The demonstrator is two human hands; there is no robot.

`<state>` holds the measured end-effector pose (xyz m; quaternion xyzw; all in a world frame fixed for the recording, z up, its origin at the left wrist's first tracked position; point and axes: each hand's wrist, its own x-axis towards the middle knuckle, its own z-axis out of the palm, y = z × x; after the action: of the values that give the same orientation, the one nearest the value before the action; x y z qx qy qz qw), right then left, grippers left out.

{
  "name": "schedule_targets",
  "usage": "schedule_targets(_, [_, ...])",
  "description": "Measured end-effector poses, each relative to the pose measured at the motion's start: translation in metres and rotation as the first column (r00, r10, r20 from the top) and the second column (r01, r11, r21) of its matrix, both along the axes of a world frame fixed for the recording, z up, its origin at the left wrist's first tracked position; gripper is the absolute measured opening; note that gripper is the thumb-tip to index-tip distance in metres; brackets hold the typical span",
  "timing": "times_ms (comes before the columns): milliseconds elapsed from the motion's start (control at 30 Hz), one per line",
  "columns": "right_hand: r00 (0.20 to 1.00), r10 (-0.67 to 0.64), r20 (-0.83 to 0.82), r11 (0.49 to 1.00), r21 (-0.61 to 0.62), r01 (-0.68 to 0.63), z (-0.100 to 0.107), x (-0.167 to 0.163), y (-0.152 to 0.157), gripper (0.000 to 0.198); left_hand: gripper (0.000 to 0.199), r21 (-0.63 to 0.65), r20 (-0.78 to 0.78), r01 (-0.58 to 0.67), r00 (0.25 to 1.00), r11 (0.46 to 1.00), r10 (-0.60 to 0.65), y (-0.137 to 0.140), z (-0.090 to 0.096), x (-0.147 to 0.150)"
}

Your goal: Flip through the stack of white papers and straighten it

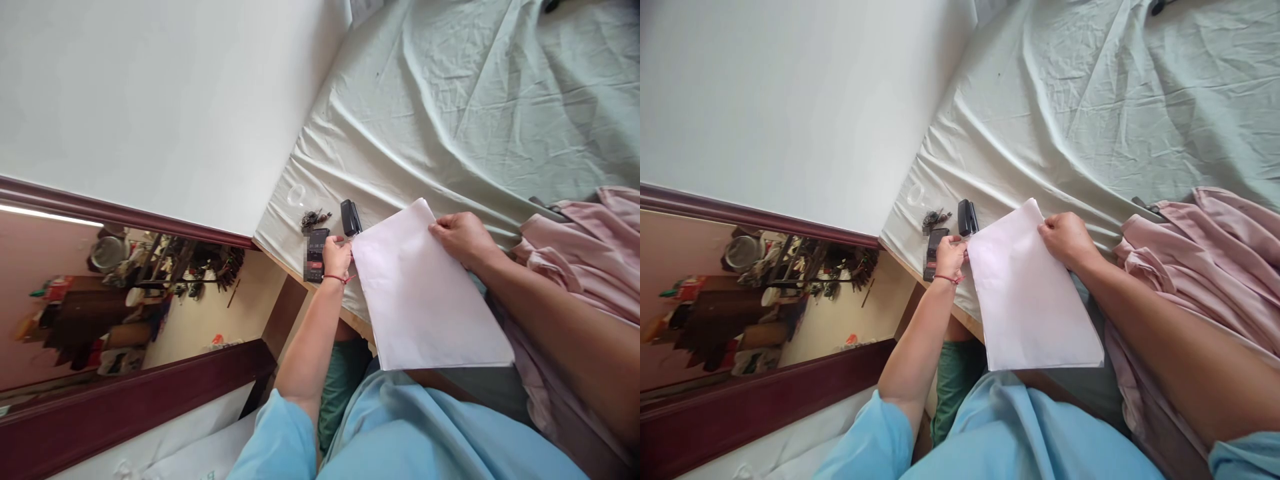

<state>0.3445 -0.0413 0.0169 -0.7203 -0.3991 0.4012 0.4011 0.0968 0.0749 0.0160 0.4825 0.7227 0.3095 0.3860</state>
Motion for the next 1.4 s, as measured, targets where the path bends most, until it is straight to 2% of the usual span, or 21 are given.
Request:
schedule_targets(333, [0.997, -0.047, -0.061, 0.999, -0.031, 0.045, 0.002, 0.000, 0.001, 0.022, 0.027, -0.005, -0.029, 0.038, 0.999, 0.999, -0.038, 0.011, 0.001, -0.001])
schedule_targets(400, [0.998, -0.047, -0.046, 0.998, -0.031, 0.046, 0.002, -0.001, 0.002, 0.023, 0.025, 0.058, -0.107, 0.079, 0.992, 0.995, -0.073, 0.011, 0.000, -0.004])
schedule_targets(467, [0.999, -0.040, -0.037, 0.998, -0.055, 0.038, 0.003, -0.001, 0.002, 0.024, 0.024, 0.187, -0.248, 0.162, 0.962, 0.969, -0.113, 0.009, 0.000, -0.010])
schedule_targets(533, [0.999, -0.035, -0.033, 0.996, -0.084, 0.032, 0.003, -0.001, 0.002, 0.024, 0.030, 0.340, -0.394, 0.303, 0.906, 0.890, -0.158, 0.004, 0.001, -0.015])
schedule_targets(600, [0.999, -0.032, -0.031, 0.995, -0.097, 0.029, 0.004, -0.001, 0.002, 0.023, 0.044, 0.441, -0.496, 0.467, 0.838, 0.766, -0.226, -0.002, 0.003, -0.021])
schedule_targets(667, [0.999, -0.030, -0.025, 0.995, -0.093, 0.027, 0.004, -0.001, 0.002, 0.022, 0.057, 0.455, -0.570, 0.604, 0.762, 0.655, -0.308, -0.006, 0.003, -0.026])
schedule_targets(733, [1.000, -0.026, -0.012, 0.996, -0.086, 0.025, 0.004, -0.001, 0.002, 0.022, 0.064, 0.398, -0.637, 0.691, 0.681, 0.604, -0.360, -0.006, 0.004, -0.031])
schedule_targets(900, [0.999, -0.034, -0.003, 0.994, -0.104, 0.034, 0.009, -0.002, 0.001, 0.022, 0.066, 0.257, -0.781, 0.762, 0.526, 0.595, -0.336, -0.002, -0.002, -0.035])
schedule_targets(1100, [0.996, -0.054, -0.073, 0.991, -0.126, 0.044, 0.007, -0.001, 0.000, 0.021, 0.058, 0.247, -0.845, 0.740, 0.481, 0.626, -0.234, -0.011, -0.013, -0.025])
schedule_targets(1233, [0.995, -0.053, -0.083, 0.988, -0.152, 0.040, 0.002, -0.001, 0.000, 0.023, 0.056, 0.190, -0.858, 0.767, 0.433, 0.612, -0.277, -0.009, -0.009, -0.023])
schedule_targets(1333, [0.995, -0.048, -0.092, 0.990, -0.133, 0.035, 0.000, -0.001, 0.001, 0.022, 0.058, 0.183, -0.829, 0.779, 0.450, 0.599, -0.331, -0.007, -0.002, -0.026])
schedule_targets(1400, [0.992, -0.031, -0.119, 0.993, -0.119, 0.017, 0.002, -0.001, 0.001, 0.021, 0.060, 0.225, -0.783, 0.766, 0.510, 0.602, -0.356, -0.010, 0.001, -0.030])
